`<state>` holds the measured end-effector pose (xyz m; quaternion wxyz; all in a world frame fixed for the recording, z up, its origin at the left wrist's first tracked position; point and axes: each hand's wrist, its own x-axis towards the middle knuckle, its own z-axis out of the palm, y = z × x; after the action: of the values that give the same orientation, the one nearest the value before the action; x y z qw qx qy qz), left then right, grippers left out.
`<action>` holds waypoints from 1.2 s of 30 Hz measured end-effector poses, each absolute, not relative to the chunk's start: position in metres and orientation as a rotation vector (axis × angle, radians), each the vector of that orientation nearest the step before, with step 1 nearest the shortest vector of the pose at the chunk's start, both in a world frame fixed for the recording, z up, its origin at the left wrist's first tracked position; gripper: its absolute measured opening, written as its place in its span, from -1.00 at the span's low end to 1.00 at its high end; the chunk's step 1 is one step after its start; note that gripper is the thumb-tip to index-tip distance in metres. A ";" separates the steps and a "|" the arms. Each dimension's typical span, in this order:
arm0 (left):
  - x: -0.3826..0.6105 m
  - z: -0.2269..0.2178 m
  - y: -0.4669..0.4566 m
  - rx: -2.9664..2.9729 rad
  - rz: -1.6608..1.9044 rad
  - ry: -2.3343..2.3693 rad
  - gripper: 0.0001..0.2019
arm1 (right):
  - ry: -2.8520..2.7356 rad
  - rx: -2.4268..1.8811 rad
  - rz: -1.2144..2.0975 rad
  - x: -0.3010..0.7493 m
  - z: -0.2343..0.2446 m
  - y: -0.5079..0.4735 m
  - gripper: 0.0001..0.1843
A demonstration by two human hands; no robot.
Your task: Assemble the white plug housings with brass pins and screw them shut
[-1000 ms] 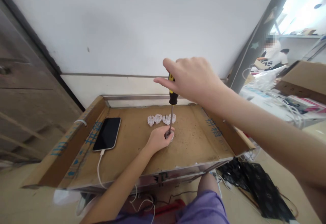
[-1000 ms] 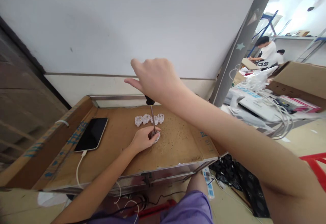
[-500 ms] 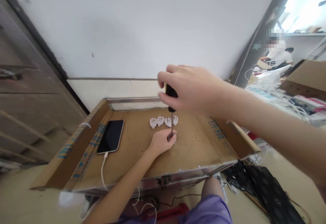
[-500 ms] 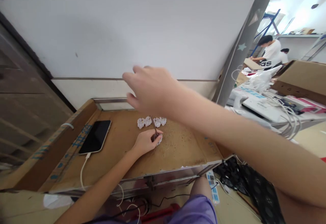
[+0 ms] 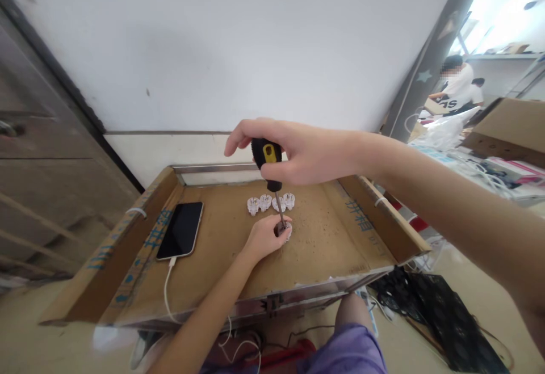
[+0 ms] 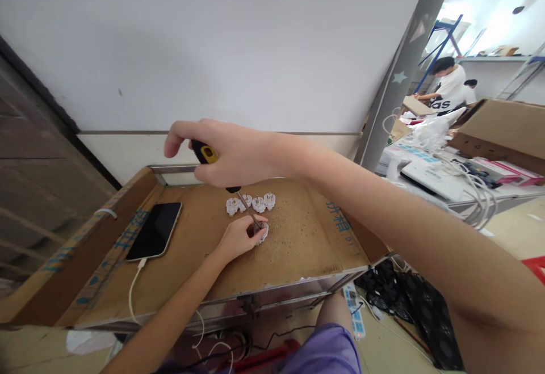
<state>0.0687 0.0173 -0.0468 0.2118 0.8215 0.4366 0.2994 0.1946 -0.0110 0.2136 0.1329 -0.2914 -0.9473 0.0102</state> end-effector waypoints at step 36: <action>0.069 -0.045 0.018 2.362 0.831 1.171 -0.78 | -2.325 -1.215 -0.396 0.205 0.197 -0.001 -0.63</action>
<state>0.0692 0.0182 -0.0455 0.1877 0.8393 0.4160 0.2955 0.2052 -0.0011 0.1974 0.2417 -0.4444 -0.8503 -0.1450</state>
